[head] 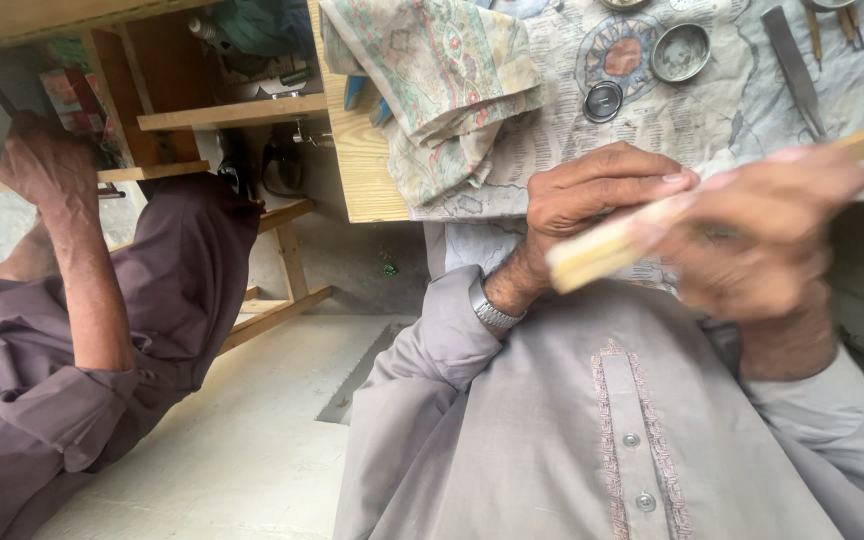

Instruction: The person sits on the floor and uses tweezers to pick small particles from a patterned cloth held in their left hand. They repeatedly rub the cloth with a small wooden block and continue using the tweezers to remove debris from the fabric surface.

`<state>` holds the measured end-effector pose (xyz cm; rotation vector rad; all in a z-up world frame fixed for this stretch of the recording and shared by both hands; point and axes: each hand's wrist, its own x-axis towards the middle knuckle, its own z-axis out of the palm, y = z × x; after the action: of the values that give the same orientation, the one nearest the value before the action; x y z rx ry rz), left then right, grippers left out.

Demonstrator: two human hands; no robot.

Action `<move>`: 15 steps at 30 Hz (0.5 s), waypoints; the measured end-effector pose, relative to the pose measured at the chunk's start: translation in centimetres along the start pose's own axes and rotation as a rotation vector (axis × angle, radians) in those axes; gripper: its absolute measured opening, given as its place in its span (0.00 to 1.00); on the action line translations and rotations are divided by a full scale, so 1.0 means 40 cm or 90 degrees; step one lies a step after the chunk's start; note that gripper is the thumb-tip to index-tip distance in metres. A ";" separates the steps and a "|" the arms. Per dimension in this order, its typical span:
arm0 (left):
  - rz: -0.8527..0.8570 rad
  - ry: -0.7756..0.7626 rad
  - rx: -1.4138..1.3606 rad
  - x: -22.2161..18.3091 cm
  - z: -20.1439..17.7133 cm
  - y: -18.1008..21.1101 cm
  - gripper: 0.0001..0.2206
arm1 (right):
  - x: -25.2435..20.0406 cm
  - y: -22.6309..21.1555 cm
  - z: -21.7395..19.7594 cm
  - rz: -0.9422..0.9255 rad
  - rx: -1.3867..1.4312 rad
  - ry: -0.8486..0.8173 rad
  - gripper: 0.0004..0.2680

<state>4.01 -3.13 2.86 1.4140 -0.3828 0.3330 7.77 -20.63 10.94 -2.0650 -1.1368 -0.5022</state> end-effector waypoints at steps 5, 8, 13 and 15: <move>0.049 0.017 -0.031 0.007 0.008 -0.009 0.11 | 0.020 0.024 -0.001 0.093 0.037 0.027 0.10; 0.005 -0.014 0.021 0.003 0.007 -0.003 0.12 | -0.006 0.014 0.003 0.026 0.021 0.032 0.09; -0.019 -0.016 0.050 0.009 0.002 -0.002 0.14 | -0.041 0.052 0.011 0.123 0.046 0.050 0.07; -0.026 -0.035 0.050 -0.004 0.012 0.002 0.18 | -0.075 0.048 0.007 0.016 0.025 0.042 0.06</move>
<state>3.80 -3.58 2.92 1.5086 -0.3884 0.2783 7.77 -22.79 8.09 -2.0112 -1.0733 -0.5284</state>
